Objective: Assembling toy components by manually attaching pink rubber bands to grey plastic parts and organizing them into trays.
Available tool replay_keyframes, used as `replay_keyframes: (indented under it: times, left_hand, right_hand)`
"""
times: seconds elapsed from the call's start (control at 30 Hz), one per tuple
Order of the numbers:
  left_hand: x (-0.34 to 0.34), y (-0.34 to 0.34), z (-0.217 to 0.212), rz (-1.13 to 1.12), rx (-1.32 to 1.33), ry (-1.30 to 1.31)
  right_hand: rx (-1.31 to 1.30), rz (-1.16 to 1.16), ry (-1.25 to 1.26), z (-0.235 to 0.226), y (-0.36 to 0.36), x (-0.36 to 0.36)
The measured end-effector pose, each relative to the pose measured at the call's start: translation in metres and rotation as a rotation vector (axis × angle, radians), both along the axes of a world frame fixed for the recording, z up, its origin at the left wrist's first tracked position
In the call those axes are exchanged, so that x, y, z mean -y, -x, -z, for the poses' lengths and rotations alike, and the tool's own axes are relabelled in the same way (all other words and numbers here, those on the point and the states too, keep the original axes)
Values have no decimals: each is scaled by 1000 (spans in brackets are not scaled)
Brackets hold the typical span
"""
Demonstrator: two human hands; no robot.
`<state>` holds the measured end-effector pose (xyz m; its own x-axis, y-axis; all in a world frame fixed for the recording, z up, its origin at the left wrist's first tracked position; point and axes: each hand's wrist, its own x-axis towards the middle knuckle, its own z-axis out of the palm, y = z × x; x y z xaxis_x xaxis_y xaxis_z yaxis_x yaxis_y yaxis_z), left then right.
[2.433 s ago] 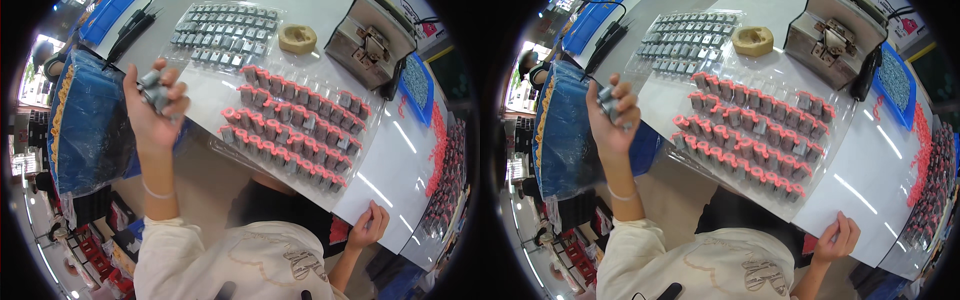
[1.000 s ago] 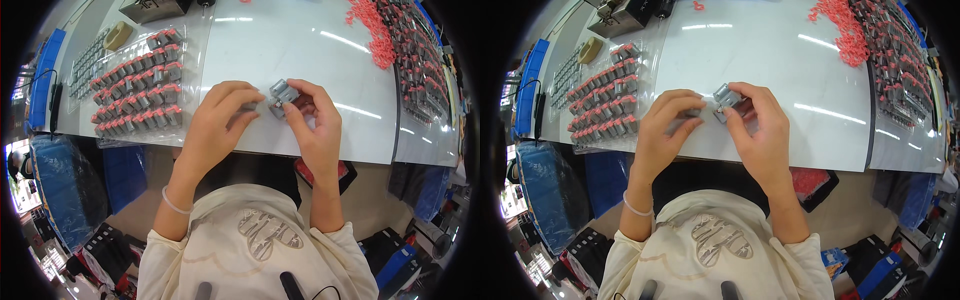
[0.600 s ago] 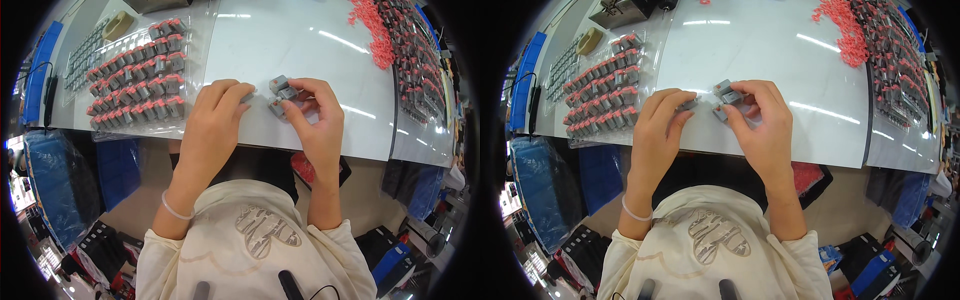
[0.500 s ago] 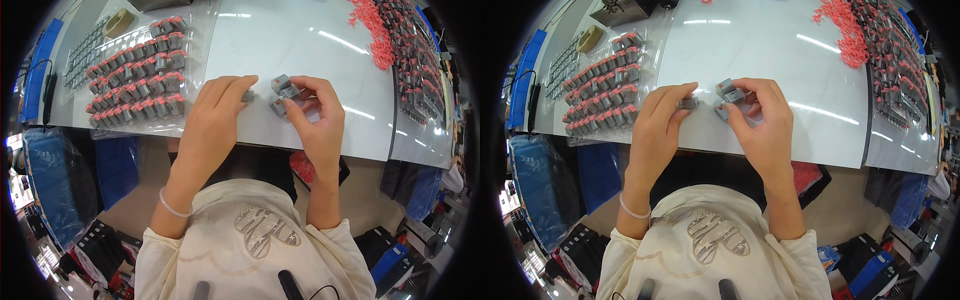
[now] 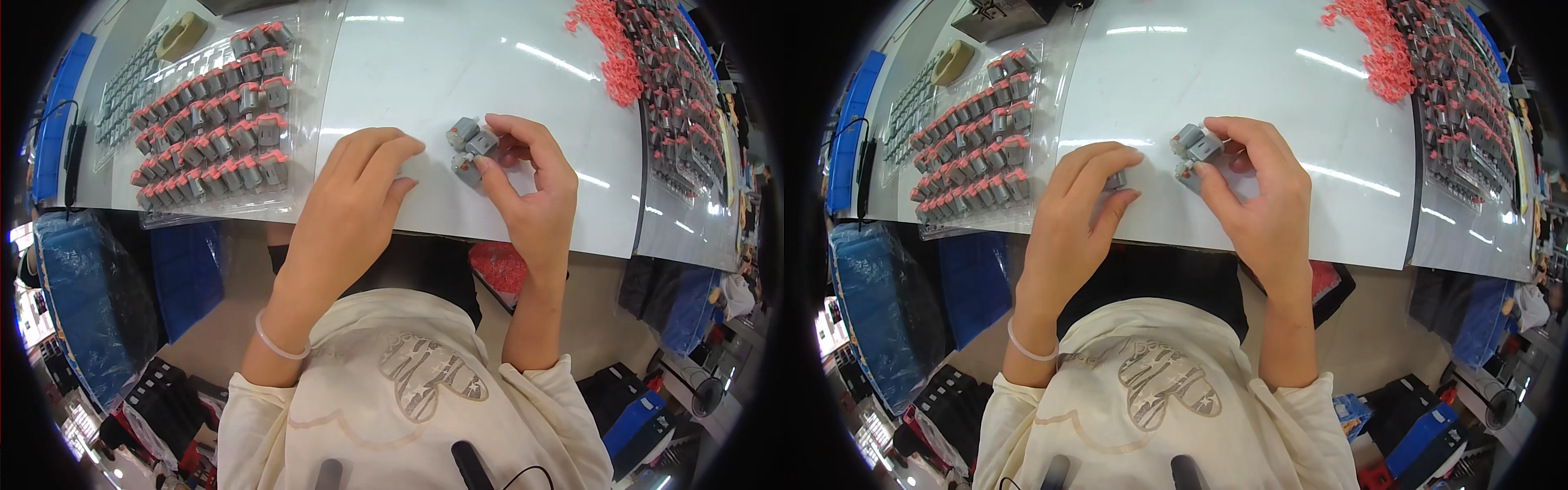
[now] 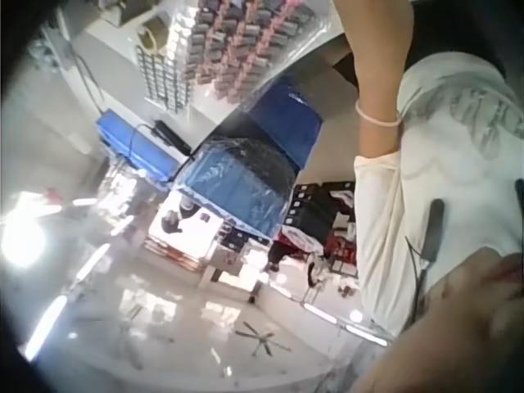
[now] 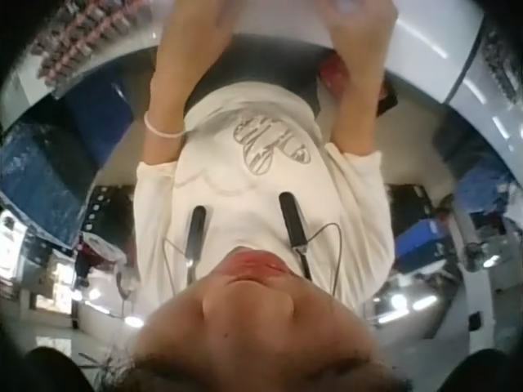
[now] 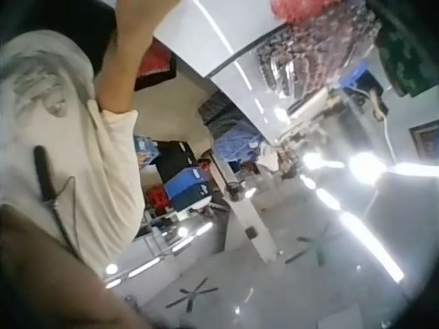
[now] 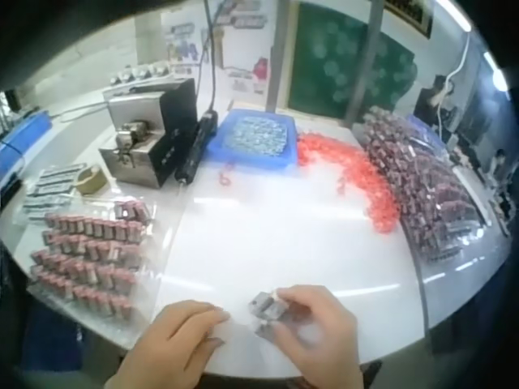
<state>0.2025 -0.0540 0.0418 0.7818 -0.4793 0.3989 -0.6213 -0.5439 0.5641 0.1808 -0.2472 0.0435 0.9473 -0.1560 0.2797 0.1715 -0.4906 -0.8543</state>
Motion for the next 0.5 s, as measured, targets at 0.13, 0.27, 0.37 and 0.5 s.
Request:
replay_keyframes:
  times: [0.13,0.27,0.37,0.5]
  left_hand:
    - [13,1,0,-25,-181,136]
    - [16,1,7,-34,-103,160]
    - [16,0,4,-43,-58,143]
    - [29,-6,-3,-22,-133,278]
  right_hand:
    - [-8,-24,-32,3,2,4]
    - [-108,-35,-318,-2,5,8]
    - [-153,-44,-439,-5,5,14]
    - [-118,-103,-358,-2,4,14]
